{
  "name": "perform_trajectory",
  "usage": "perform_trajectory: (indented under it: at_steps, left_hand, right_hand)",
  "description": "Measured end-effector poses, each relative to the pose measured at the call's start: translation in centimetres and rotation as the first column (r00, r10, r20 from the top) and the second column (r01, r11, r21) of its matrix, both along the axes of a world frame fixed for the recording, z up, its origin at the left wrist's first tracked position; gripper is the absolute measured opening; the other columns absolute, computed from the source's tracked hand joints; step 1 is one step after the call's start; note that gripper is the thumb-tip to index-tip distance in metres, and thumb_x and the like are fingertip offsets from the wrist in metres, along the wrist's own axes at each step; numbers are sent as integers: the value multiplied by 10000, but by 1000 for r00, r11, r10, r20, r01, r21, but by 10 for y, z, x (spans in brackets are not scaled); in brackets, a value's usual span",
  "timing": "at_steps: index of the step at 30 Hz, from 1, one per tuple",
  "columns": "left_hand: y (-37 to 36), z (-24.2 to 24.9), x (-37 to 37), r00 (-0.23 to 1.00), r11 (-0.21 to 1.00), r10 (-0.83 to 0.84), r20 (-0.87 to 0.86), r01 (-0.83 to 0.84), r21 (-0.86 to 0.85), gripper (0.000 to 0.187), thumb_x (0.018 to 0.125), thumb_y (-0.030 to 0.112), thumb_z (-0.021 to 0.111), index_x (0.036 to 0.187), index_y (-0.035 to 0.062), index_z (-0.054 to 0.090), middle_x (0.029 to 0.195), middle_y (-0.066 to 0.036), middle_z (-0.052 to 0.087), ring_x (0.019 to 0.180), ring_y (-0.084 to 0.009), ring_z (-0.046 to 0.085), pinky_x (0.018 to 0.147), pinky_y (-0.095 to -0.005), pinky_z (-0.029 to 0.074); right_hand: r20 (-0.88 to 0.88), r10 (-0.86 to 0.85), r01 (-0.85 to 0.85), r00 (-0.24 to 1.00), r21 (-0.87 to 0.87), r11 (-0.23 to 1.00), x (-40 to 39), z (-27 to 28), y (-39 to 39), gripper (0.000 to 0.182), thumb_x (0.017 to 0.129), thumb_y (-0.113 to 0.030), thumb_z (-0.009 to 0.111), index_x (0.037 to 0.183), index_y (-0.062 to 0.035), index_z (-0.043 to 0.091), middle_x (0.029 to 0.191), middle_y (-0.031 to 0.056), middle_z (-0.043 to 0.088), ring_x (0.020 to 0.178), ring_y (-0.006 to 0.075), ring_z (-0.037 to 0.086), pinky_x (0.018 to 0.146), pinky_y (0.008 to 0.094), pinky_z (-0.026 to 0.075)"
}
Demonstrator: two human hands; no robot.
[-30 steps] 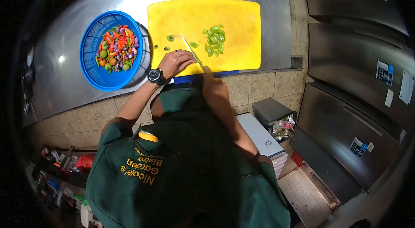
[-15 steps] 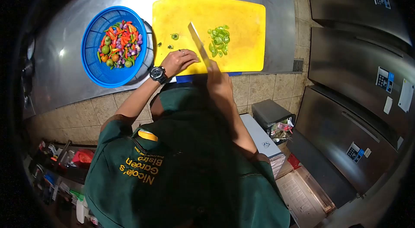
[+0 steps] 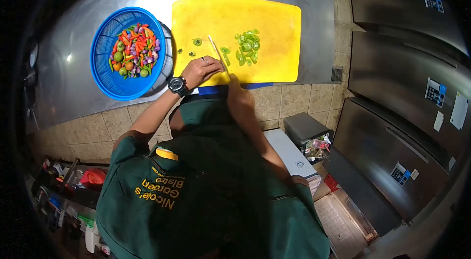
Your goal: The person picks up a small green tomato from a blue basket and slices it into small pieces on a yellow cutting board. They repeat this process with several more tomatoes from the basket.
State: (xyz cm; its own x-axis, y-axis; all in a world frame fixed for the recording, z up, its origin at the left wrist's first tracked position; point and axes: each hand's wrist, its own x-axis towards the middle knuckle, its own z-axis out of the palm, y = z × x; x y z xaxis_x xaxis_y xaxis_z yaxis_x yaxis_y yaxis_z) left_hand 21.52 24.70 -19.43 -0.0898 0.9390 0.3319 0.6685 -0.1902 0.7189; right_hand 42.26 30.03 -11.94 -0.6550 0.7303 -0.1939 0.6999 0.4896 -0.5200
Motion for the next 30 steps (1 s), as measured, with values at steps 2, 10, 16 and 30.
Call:
perform_trajectory:
  at_steps: [2,10,16,30]
  left_hand:
    - [-2,0,-1,1000,1000,-2,-10,2,-10,102,908,110,739,1006,124,760,1034,-25,750,933,-231,720,770,-349,596]
    - [14,1,15,993,994,111,-46,-110,19,116,938,197,715,1007,110,748,1035,-34,753,936,-220,723,803,-347,585]
    - [43,20,30,945,952,304,121,-299,-63,119,945,105,661,1046,107,724,1089,-40,734,960,-267,715,805,-382,588]
    - [-139,98,-99,733,500,609,-304,-652,-570,265,874,204,764,1106,76,748,1040,-177,745,990,-380,708,876,-461,564]
  right_hand:
    - [4,21,-21,1000,85,996,-3,-16,2,343,1038,-207,572,1354,-75,554,706,252,629,650,500,623,622,562,517]
    - [-111,-145,137,983,-75,988,-6,16,39,284,1080,-218,505,1254,-18,606,936,321,683,883,538,653,720,563,514]
    - [-134,-181,175,974,-57,983,22,32,44,343,1076,-254,540,1273,13,629,961,318,684,885,497,681,757,499,541]
    - [23,-141,142,990,-99,985,40,27,53,365,1066,-269,544,1338,-45,638,967,323,680,939,520,651,786,540,520]
